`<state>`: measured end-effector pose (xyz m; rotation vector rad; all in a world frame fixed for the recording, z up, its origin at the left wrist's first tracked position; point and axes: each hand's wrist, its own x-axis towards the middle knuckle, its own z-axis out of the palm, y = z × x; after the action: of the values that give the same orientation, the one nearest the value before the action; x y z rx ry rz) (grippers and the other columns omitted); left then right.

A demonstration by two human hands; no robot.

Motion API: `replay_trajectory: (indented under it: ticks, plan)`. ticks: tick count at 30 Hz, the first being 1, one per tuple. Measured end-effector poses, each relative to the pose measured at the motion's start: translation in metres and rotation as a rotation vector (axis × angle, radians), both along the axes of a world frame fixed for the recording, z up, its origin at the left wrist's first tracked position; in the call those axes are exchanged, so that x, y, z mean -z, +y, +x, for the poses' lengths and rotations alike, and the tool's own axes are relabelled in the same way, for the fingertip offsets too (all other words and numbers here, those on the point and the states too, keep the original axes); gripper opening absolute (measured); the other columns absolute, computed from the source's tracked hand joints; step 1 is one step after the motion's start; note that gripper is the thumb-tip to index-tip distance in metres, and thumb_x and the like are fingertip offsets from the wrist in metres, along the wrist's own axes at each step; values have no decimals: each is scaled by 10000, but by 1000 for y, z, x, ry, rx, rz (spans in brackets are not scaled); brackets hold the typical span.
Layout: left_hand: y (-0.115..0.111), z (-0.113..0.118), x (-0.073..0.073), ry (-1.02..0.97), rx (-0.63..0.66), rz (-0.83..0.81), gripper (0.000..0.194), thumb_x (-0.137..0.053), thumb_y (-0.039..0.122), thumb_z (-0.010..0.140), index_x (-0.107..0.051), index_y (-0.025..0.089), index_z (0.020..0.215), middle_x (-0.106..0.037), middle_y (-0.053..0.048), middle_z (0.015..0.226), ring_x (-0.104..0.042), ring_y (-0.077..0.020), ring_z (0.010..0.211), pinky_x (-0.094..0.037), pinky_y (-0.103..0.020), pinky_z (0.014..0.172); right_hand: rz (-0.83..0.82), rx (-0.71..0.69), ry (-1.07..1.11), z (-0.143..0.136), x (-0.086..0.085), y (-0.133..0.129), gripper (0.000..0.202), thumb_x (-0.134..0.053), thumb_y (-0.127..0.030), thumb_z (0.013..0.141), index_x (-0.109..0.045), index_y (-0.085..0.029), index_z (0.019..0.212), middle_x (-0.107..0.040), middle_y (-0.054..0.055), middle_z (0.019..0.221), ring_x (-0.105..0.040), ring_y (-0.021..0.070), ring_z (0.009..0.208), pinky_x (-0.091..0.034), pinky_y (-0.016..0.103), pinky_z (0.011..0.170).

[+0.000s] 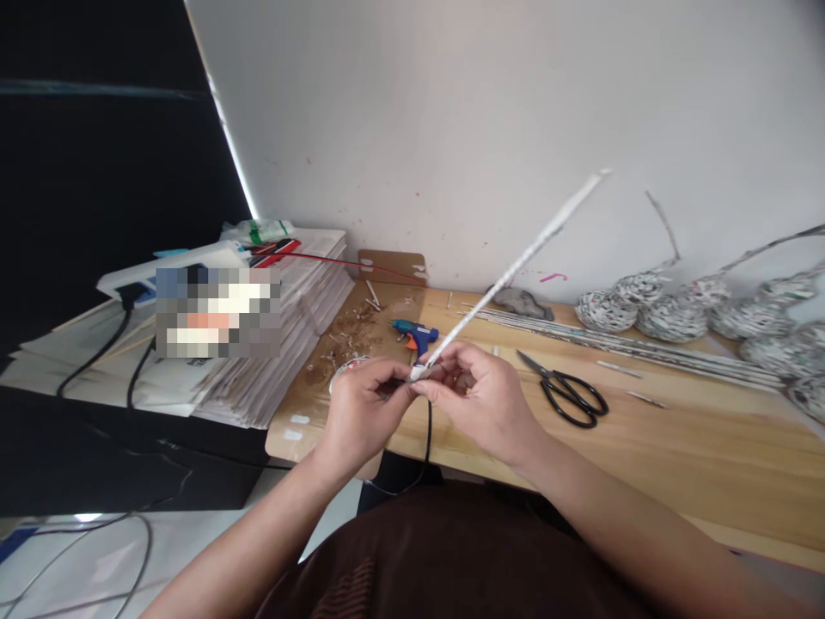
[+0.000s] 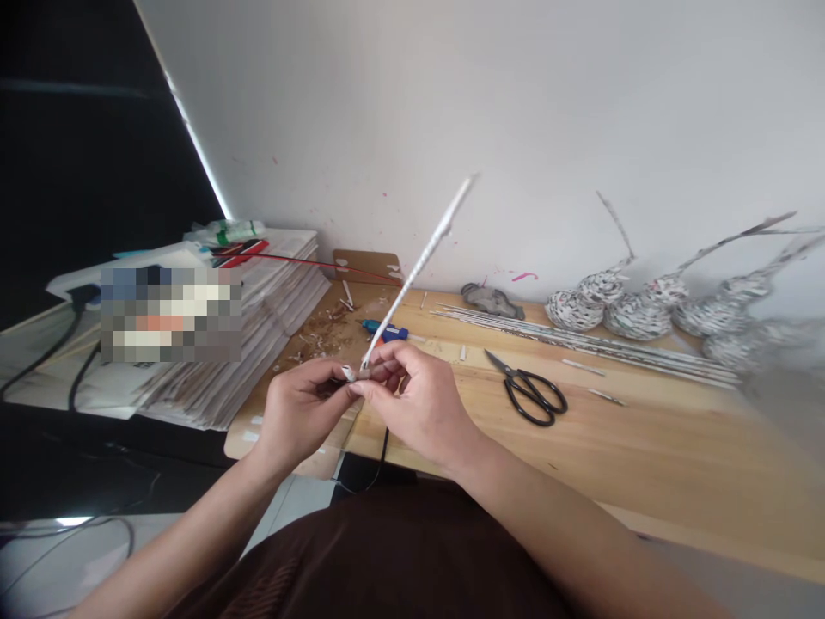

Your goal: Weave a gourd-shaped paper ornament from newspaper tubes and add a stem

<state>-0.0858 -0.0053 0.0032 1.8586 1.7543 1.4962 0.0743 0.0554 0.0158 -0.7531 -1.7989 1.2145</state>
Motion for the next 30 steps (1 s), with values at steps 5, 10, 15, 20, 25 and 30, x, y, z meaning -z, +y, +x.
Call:
replay_trajectory:
  ticks: [5,10,15,20,25,30]
  plan:
    - [-3,-1,-1,-11,5,101,47,-738,167,818,-743,199,783,-742,-18,755,-685,-141,686,-514,-230,596,194,89,-79,4,-2,-4,216,-777,-269,798,-714,-192,990,-700,8,762,-614,133,645,-498,263,586]
    - [-5,1,-1,54,-36,264,114,-726,91,809,-751,198,838,-756,-19,787,-716,-140,736,-565,-243,677,343,160,-6,6,3,-10,43,-762,-247,836,-742,-216,858,-705,5,750,-605,121,625,-502,260,597]
    - [-6,2,3,109,-8,339,181,-699,55,822,-742,215,895,-774,-21,867,-744,-154,813,-605,-272,755,376,160,30,5,6,-13,127,-741,-161,824,-734,-232,929,-720,13,821,-628,132,654,-526,269,609]
    - [-6,2,4,107,31,361,192,-702,48,827,-738,216,913,-773,-25,889,-749,-155,840,-616,-269,777,430,71,75,6,6,-12,179,-701,-91,822,-733,-228,933,-700,15,827,-609,131,653,-505,267,570]
    - [-8,1,4,91,78,354,198,-711,34,816,-732,209,907,-773,-34,897,-750,-161,869,-614,-275,807,487,15,114,8,6,-11,192,-684,-61,822,-720,-230,906,-698,23,859,-607,144,705,-484,278,581]
    - [-9,1,4,75,92,330,190,-712,38,814,-743,207,896,-774,-38,886,-748,-164,856,-610,-274,789,397,-40,133,7,5,-11,166,-698,-66,817,-713,-212,894,-679,18,840,-553,120,641,-435,268,537]
